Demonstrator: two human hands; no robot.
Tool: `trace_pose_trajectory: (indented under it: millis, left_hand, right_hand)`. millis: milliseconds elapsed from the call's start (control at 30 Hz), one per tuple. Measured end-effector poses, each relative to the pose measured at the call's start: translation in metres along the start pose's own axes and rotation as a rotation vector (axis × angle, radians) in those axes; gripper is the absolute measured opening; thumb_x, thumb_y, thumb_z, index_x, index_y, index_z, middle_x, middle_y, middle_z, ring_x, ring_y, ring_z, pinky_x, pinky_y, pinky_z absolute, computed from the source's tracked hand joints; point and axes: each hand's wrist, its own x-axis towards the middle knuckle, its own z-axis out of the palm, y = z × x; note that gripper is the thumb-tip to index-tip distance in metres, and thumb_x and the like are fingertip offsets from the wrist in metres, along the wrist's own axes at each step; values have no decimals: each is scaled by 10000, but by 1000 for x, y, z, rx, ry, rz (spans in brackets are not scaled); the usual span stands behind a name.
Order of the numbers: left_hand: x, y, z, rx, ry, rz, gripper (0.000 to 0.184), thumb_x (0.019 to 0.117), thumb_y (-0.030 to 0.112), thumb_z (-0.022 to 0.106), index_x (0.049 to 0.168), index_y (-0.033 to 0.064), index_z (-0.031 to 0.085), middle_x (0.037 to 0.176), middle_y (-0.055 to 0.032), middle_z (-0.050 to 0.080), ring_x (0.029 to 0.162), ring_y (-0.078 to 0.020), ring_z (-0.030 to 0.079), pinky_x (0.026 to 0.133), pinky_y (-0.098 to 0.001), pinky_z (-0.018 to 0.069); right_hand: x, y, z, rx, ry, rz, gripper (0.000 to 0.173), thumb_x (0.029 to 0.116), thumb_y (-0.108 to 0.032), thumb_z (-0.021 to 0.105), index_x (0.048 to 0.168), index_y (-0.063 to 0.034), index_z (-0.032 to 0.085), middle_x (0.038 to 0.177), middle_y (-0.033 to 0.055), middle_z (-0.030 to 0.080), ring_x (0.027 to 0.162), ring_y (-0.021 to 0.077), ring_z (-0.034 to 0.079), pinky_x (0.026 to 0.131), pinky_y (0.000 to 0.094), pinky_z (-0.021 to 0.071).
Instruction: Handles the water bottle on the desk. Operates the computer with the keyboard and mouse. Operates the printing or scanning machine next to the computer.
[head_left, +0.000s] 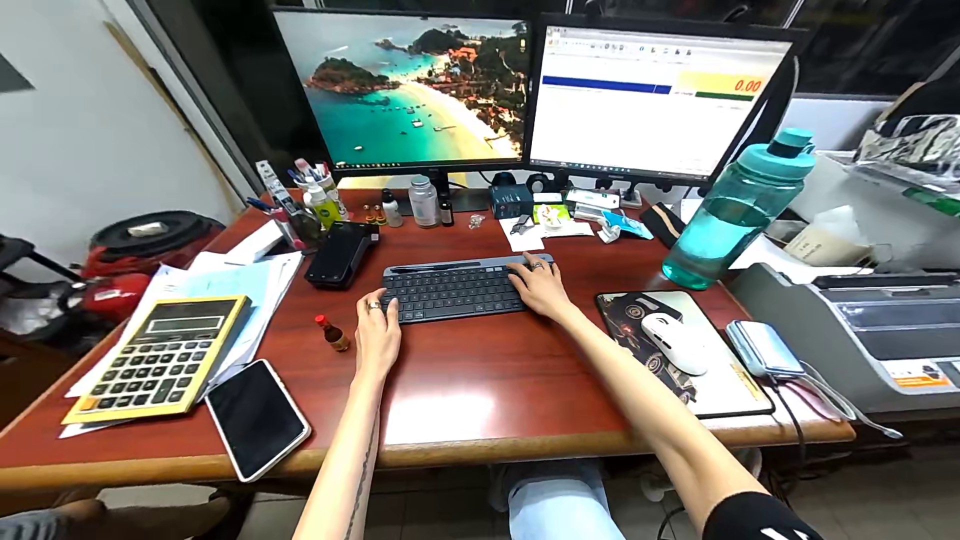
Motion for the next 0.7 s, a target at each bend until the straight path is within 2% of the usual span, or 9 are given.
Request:
trace_pose_trajectory:
  millis: [100,167,233,300,333,433,500,600,700]
  left_hand:
    - [1,0,0,1,1,-8,449,1111,272,396,1425,-27,514,1456,-278,509,1273,-418,578,1059,-563,453]
    - [1,-2,2,21,5,14,436,1106,263,414,1417,-22,525,1465,-270,506,1283,-425,571,1064,-562,457]
    - [2,-3,4,75,-17,74,431,1099,276,441,1409,0,556,1491,-253,493,1321,-424,544,1075,-571,454]
    - [2,-2,5,136,-59,143,397,1092,260,450,1388,42,600,1511,-242,482,1382,-430,487,1107,-596,413]
    - [2,-2,6,159,-62,169,376,1089,245,454,1364,58,630,1514,-237,485,1404,-434,464,1123,-608,386]
    - [3,-2,7,194,-65,160,353,1086,227,454,1327,70,659,1535,-228,471,1436,-437,429,1144,-621,355]
    - [2,-3,7,201,-70,163,351,1081,242,465,1304,66,672,1538,-228,467,1428,-439,437,1138,-615,364]
    - [2,-3,8,219,-94,184,360,1077,301,482,1274,97,704,1549,-204,470,1435,-431,433,1138,-609,362]
    - [4,-3,10,228,-129,162,358,1082,320,485,1283,123,708,1570,-186,455,1458,-420,409,1162,-609,329]
  right_hand:
    - [7,-5,2,-39,-18,32,460,1106,-418,362,1402,-186,627,1592,161,440,1520,430,294,1163,766,107]
    - [8,-12,2,-46,46,21,468,1105,-419,360,1349,-166,669,1603,142,432,1529,426,278,1172,757,99]
    - [3,-28,3,-25,97,-16,459,1103,-400,370,1364,-160,660,1606,136,429,1510,412,325,1182,727,154]
    - [-10,-53,8,26,101,-100,409,1098,-331,429,1389,-132,637,1540,174,498,1438,406,441,1170,706,250]
    - [-16,-64,14,46,86,-150,391,1094,-299,447,1394,-129,631,1503,183,531,1410,398,477,1165,705,266]
    - [-24,-80,43,42,53,-267,395,1080,-281,452,1421,-167,613,1477,185,549,1406,379,490,1160,729,247]
    - [-26,-85,51,17,75,-290,410,1077,-270,455,1446,-155,592,1501,199,528,1428,392,467,1169,726,233]
    - [-23,-86,52,34,150,-244,402,1058,-185,469,1432,-110,597,1499,205,531,1419,407,476,1170,708,255]
    - [-18,-83,53,67,162,-200,405,1041,-122,471,1421,-119,610,1491,201,541,1411,419,479,1169,702,262]
